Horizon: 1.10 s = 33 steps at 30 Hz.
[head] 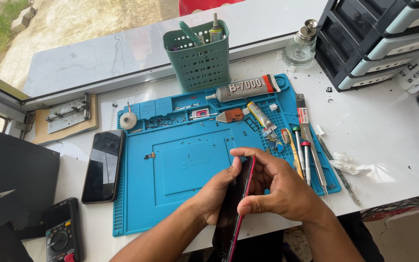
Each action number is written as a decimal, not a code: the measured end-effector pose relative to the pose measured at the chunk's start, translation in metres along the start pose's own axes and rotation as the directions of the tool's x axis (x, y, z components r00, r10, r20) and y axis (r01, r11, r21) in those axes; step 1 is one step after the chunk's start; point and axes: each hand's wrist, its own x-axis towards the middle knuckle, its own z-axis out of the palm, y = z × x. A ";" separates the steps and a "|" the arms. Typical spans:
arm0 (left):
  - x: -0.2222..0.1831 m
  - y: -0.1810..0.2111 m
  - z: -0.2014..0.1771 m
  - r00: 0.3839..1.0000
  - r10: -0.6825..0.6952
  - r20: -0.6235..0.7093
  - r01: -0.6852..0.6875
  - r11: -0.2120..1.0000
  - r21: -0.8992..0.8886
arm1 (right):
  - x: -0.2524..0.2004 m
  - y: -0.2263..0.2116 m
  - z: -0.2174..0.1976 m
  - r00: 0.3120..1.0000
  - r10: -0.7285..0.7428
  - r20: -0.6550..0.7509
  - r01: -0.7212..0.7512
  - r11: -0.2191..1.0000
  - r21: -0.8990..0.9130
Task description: A technician cleans the frame of a smartphone and fits a replacement screen onto it at a repair station.
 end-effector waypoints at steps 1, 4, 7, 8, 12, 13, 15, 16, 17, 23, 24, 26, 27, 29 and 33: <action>0.000 0.001 0.001 0.999 0.015 -0.050 -0.012 0.999 0.052 | -0.001 0.001 -0.003 0.999 0.028 0.020 -0.028 0.999 0.018; 0.002 0.003 -0.011 0.997 0.013 -0.075 -0.008 0.998 0.067 | -0.003 0.006 -0.007 0.999 0.011 0.046 -0.018 0.990 0.140; 0.002 0.004 -0.010 0.996 -0.015 -0.086 0.015 1.000 -0.005 | -0.002 0.008 -0.012 0.999 0.050 0.002 -0.050 0.989 0.140; 0.000 0.005 -0.006 0.996 -0.020 -0.081 0.019 1.000 -0.004 | -0.002 0.007 -0.013 0.999 0.051 -0.004 -0.050 0.989 0.139; -0.005 0.010 0.004 0.995 0.099 -0.020 -0.099 0.995 0.002 | 0.001 0.012 -0.020 0.973 0.138 -0.187 -0.098 0.973 0.208; -0.006 0.012 0.005 0.991 0.129 -0.029 -0.128 0.992 0.012 | 0.002 0.016 -0.022 0.954 0.146 -0.263 -0.057 0.946 0.319; -0.008 0.014 0.002 0.989 0.144 -0.039 -0.147 0.985 -0.085 | 0.002 0.015 -0.025 0.937 0.099 -0.335 0.037 0.925 0.378; -0.009 0.016 0.000 0.985 0.162 -0.060 -0.171 0.968 -0.183 | 0.004 0.014 -0.026 0.916 0.059 -0.397 0.130 0.892 0.433; -0.004 0.014 -0.005 0.985 0.162 -0.053 -0.169 0.970 -0.177 | 0.005 0.018 -0.027 0.914 0.052 -0.403 0.138 0.893 0.429; 0.010 0.006 -0.002 0.904 0.320 -0.283 -0.352 0.933 -0.069 | 0.018 0.034 -0.019 0.802 0.083 -0.592 0.239 0.863 0.445; 0.011 0.001 -0.005 0.894 0.403 -0.198 -0.397 0.915 0.069 | 0.019 0.035 -0.017 0.818 0.103 -0.565 0.238 0.835 0.497; 0.010 -0.003 -0.002 0.878 0.468 -0.102 -0.443 0.874 0.200 | 0.020 0.033 -0.015 0.835 0.123 -0.537 0.234 0.803 0.548; 0.008 -0.003 0.004 0.878 0.460 -0.131 -0.425 0.877 0.223 | 0.019 0.031 -0.013 0.841 0.122 -0.526 0.234 0.796 0.559; 0.004 -0.004 0.012 0.879 0.449 -0.159 -0.406 0.881 0.245 | 0.017 0.028 -0.010 0.846 0.122 -0.519 0.234 0.789 0.568; 0.004 -0.013 0.004 0.819 0.568 0.080 -0.533 0.703 0.471 | 0.013 0.031 -0.007 0.886 0.125 -0.447 0.184 0.789 0.586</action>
